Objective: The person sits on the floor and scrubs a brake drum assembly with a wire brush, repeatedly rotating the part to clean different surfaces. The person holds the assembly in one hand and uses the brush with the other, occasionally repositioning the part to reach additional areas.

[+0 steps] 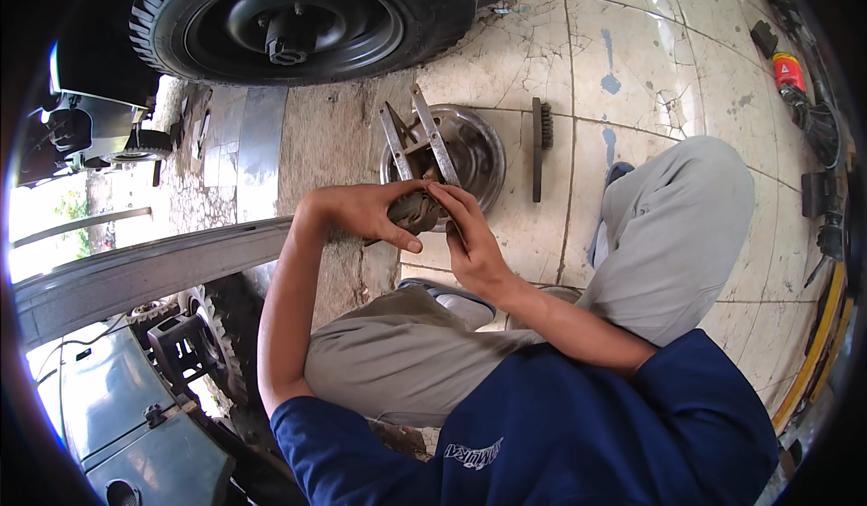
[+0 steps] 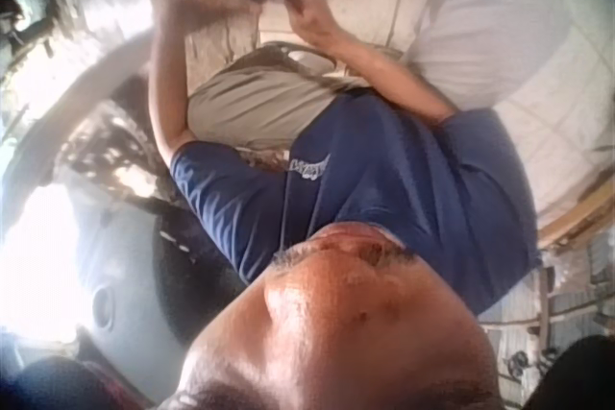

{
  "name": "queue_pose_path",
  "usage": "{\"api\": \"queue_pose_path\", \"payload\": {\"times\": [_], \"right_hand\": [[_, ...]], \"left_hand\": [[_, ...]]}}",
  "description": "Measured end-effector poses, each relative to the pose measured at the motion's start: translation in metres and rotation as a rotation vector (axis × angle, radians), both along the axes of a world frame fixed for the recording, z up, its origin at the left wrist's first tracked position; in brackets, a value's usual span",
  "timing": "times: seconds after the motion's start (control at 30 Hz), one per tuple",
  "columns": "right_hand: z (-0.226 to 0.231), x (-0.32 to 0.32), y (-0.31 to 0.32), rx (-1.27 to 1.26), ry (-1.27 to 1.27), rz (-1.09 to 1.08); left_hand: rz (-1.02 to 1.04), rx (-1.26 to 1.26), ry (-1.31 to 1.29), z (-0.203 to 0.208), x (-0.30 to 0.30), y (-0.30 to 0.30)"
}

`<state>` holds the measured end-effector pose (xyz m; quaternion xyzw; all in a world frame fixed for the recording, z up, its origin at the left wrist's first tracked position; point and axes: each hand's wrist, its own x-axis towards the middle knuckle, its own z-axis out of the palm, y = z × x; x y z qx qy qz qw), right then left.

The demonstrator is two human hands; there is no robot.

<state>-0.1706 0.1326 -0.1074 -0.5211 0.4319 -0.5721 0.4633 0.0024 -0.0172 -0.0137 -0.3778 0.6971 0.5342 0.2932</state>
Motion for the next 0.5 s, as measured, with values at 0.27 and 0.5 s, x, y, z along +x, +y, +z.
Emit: {"api": "queue_pose_path", "payload": {"times": [0.27, 0.5], "right_hand": [[-0.017, 0.012, -0.003, 0.006, -0.014, 0.019], [-0.013, 0.002, -0.003, -0.022, 0.050, 0.038]], "left_hand": [[0.021, 0.044, -0.039, 0.002, 0.008, 0.003], [-0.110, -0.061, -0.046, -0.006, -0.003, -0.004]]}}
